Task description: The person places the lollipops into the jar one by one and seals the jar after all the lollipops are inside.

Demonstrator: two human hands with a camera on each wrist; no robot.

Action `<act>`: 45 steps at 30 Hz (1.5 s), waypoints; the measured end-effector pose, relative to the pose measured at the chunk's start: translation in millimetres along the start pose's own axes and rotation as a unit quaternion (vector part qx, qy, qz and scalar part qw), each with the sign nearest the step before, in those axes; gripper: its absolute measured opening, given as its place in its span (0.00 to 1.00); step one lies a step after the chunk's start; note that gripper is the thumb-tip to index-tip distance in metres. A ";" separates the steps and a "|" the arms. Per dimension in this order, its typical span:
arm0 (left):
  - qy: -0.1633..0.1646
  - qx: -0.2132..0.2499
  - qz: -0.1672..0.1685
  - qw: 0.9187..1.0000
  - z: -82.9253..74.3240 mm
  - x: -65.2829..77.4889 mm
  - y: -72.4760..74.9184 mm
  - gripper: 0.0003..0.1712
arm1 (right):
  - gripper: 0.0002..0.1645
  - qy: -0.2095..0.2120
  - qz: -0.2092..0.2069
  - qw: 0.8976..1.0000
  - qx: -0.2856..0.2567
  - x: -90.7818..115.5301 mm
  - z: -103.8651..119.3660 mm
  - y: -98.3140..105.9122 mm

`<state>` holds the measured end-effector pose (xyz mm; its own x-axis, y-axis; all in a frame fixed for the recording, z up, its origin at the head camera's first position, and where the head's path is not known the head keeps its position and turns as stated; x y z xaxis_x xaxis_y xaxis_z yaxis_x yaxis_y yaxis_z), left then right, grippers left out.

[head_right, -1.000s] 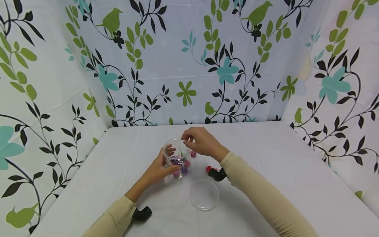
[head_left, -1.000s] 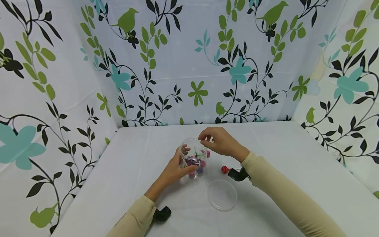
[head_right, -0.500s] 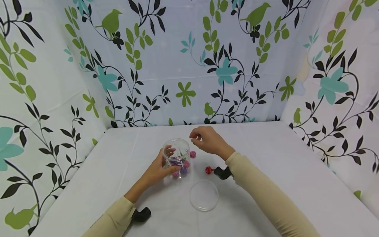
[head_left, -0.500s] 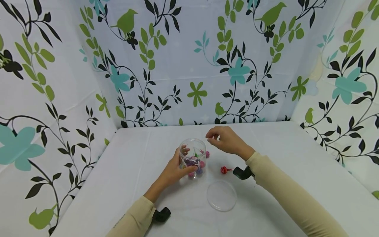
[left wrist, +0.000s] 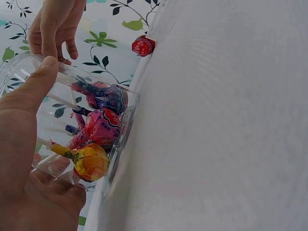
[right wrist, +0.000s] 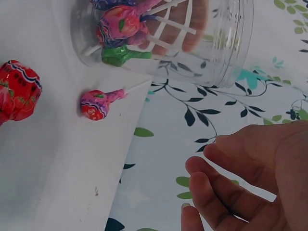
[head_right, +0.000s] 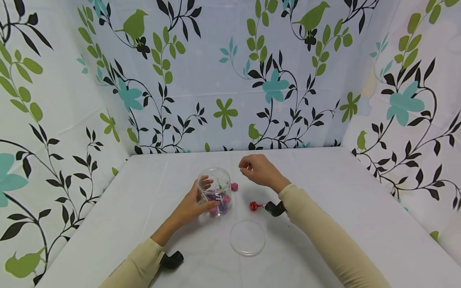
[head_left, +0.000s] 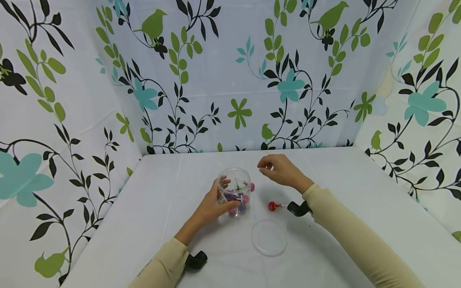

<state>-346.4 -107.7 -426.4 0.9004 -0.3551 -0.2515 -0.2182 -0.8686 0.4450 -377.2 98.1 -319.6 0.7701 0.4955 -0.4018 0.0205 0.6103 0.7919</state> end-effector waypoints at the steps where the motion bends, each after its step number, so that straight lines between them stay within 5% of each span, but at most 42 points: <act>1: -0.001 0.001 0.000 1.000 -0.1 -0.1 0.1 0.59 | 0.06 -0.004 0.002 1.000 0.001 0.3 -1.8 -0.2; 19: -0.012 -0.001 -0.003 1.000 0.1 1.1 0.0 0.60 | 0.06 -0.046 0.032 0.998 0.002 11.6 -30.2 -8.2; 45: -0.006 -0.003 -0.006 1.000 0.0 1.3 0.6 0.60 | 0.08 -0.074 0.113 0.991 -0.014 17.0 -55.6 -47.8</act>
<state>-345.3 -108.7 -426.5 0.8985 -0.3492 -0.2661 -0.2057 -0.8703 0.4475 -400.6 111.8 -389.8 0.8380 0.5270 -0.1416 -0.1793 0.5110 0.8406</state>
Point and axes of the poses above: each hand's wrist, its own x-axis away from the middle knuckle, its own y-axis out of the back of the hand, z = x × y, the point moved 9 cm from there along -x, towards the middle knuckle, and after that the axes turned 1 degree about -z, right-handed, at the moved point
